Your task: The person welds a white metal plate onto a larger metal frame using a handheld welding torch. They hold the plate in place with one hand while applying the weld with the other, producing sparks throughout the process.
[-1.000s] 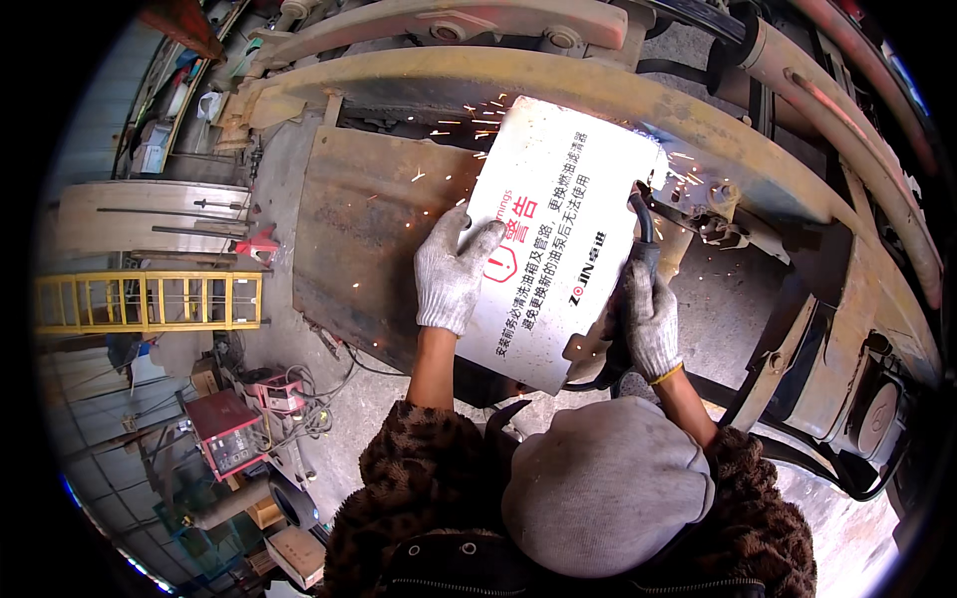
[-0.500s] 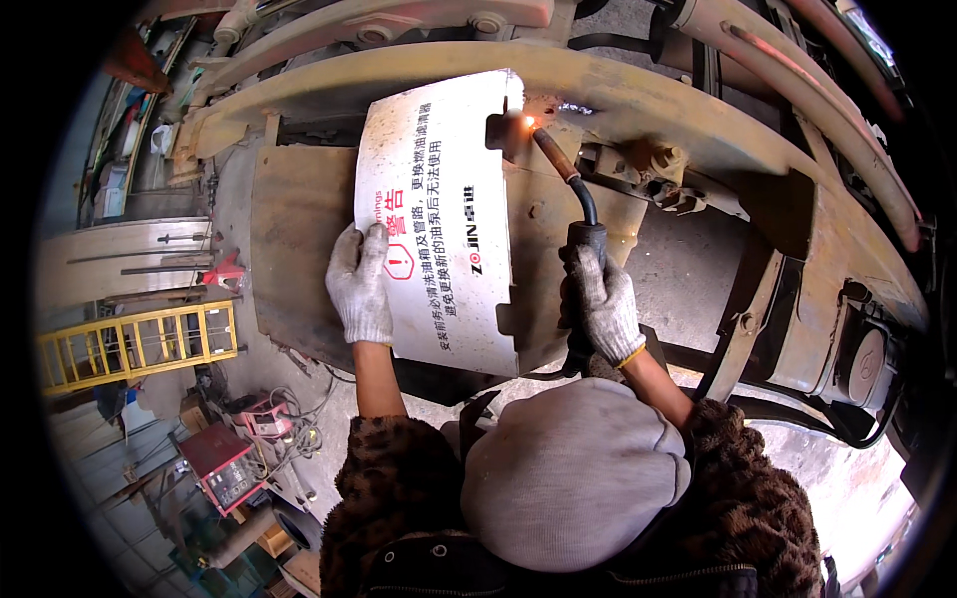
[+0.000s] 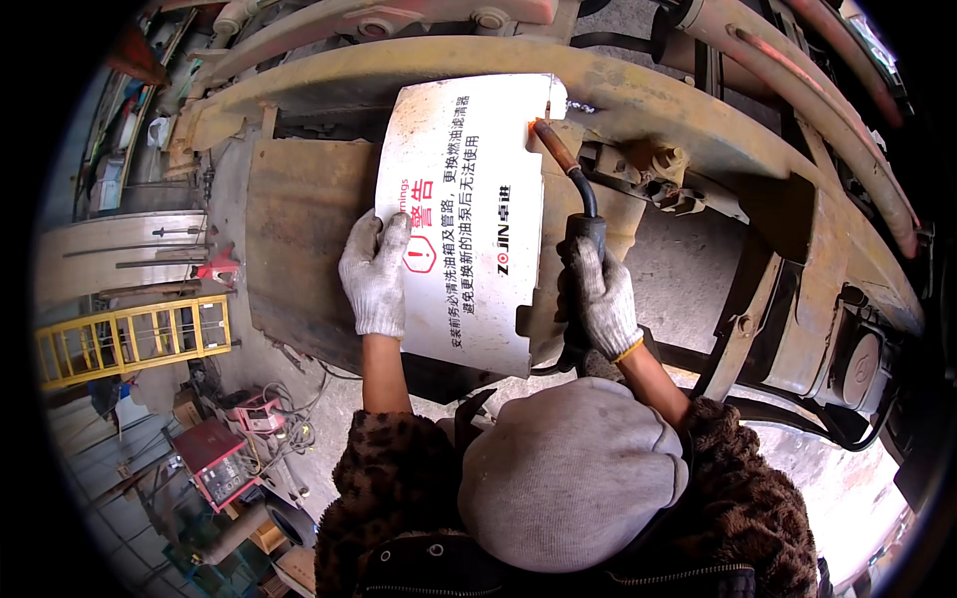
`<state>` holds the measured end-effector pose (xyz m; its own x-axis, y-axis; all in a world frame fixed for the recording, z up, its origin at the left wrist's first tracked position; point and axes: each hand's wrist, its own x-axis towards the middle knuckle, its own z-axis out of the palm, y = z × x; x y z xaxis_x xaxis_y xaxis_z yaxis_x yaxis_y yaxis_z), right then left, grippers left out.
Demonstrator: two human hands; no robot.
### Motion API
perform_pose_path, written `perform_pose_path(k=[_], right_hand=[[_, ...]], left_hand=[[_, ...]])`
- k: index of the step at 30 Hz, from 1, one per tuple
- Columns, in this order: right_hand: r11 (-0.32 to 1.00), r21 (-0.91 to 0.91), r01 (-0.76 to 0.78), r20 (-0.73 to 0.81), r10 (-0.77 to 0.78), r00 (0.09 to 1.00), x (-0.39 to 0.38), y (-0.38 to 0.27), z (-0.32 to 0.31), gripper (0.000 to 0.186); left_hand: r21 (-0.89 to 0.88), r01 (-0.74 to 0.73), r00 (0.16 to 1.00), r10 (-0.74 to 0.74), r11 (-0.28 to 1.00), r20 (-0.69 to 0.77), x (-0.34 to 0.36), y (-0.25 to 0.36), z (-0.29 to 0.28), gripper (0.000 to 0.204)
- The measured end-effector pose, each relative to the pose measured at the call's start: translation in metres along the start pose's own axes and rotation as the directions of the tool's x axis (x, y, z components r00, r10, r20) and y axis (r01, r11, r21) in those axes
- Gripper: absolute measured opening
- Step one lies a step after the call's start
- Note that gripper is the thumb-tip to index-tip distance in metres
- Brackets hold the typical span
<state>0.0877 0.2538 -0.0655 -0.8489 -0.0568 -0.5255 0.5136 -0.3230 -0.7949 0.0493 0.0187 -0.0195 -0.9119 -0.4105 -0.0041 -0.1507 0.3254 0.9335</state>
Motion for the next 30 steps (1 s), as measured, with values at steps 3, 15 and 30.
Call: perform_pose_path(k=[3, 15, 30], right_hand=[[1.0, -0.013, -0.001, -0.002, 0.001, 1.0, 0.002, 0.001, -0.003, 0.04], [0.995, -0.093, 0.024, -0.012, -0.025, 1.0, 0.002, 0.004, -0.006, 0.042], [0.992, -0.101, 0.074, -0.018, -0.077, 0.997, 0.006, 0.012, -0.008, 0.043]], left_hand=[[0.026, -0.001, 1.0, 0.001, 1.0, 0.014, -0.004, 0.004, 0.01, 0.044], [0.157, 0.015, 0.996, -0.029, 0.987, 0.086, -0.01, 0.015, 0.018, 0.048], [0.145, -0.014, 0.997, 0.002, 0.989, 0.083, -0.006, 0.002, 0.019, 0.04]])
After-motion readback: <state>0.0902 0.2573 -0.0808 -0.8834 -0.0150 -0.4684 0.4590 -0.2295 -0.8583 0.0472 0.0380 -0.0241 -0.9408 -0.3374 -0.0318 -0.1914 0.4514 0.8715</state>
